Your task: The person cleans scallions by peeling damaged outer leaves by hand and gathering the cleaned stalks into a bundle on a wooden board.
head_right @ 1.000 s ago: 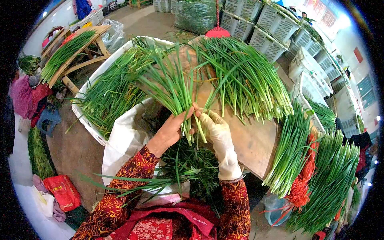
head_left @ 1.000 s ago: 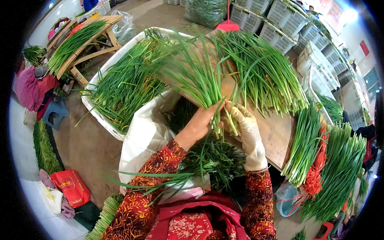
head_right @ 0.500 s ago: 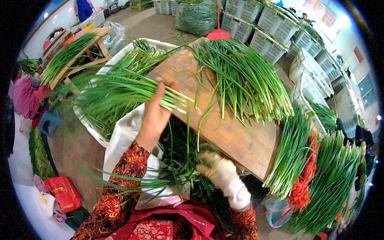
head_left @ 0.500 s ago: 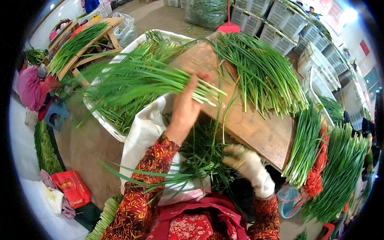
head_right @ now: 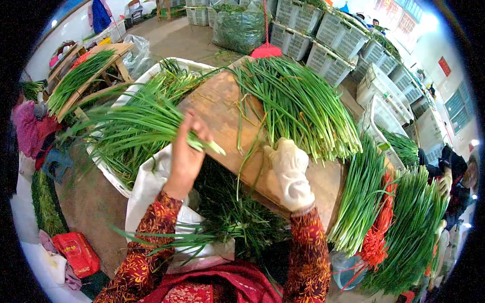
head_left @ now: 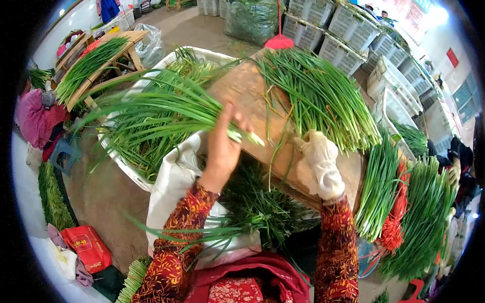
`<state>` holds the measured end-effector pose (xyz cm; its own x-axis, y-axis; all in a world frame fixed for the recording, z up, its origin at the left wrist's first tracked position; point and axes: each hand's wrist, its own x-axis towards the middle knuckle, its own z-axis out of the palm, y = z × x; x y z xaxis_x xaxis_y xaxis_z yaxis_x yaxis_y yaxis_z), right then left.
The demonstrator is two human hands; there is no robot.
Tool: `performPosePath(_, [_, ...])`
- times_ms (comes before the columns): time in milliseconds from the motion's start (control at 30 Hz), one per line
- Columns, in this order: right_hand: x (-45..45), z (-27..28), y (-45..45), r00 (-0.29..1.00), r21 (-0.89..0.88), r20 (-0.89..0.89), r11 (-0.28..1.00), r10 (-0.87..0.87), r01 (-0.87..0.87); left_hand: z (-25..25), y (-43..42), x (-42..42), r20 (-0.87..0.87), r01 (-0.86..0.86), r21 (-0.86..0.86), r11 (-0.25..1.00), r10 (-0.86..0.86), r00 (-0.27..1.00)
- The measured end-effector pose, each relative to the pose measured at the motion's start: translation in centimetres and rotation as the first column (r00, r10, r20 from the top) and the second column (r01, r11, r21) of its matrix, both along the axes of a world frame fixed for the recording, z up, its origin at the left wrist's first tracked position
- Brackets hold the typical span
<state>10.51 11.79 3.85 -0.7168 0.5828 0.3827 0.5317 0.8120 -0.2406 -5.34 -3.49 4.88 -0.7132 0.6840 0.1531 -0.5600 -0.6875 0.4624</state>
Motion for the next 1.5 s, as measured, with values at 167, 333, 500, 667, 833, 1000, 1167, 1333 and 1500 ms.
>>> performPosePath(167, [-0.6, 0.6, -0.4, 0.988, -0.410, 0.124, 0.902, -0.088, 0.131, -3.6, 0.0, 3.8, 0.018, 0.220, -0.258, 0.941, -0.223, 0.975])
performPosePath(333, [1.7, 0.6, -5.0, 0.913, -0.912, -0.407, 0.057, -0.022, -0.405, -3.4, 0.5, 5.6, 0.102, 0.405, -0.395, 0.824, -0.399, 0.911])
performPosePath(500, [2.5, 1.2, -6.4, 0.935, -0.938, -0.320, 0.190, -0.151, -0.290, -4.4, 0.6, 5.9, 0.009, 0.374, -0.429, 0.822, -0.411, 0.912])
performPosePath(667, [1.0, -0.1, -5.0, 0.911, -0.836, -0.394, 0.460, -0.121, -0.300, -4.8, 0.5, 5.9, -0.015, 0.432, -0.418, 0.799, -0.481, 0.876])
performPosePath(833, [0.9, -1.0, -5.3, 0.847, -0.887, -0.461, 0.133, -0.263, -0.442, -4.8, 0.4, 6.0, 0.005, 0.403, -0.444, 0.800, -0.448, 0.894])
performPosePath(1000, [0.9, 0.1, -6.1, 0.853, -0.890, -0.450, 0.210, -0.264, -0.404, -5.4, 0.2, 6.0, 0.020, 0.437, -0.449, 0.779, -0.480, 0.877])
performPosePath(1167, [1.0, -0.9, -6.5, 0.774, -0.800, -0.574, 0.385, -0.268, -0.461, -4.6, -0.4, 6.3, 0.028, 0.407, -0.440, 0.801, -0.441, 0.897])
performPosePath(1333, [0.4, 0.9, -7.7, 0.798, -0.884, -0.458, 0.110, -0.393, -0.454, -5.1, -0.3, 7.0, -0.104, 0.312, -0.492, 0.813, -0.411, 0.906])
performPosePath(1500, [0.6, -1.4, -6.6, 0.825, -0.861, -0.478, 0.348, -0.302, -0.371, -5.4, -0.4, 7.0, -0.100, 0.290, -0.502, 0.814, -0.388, 0.916])
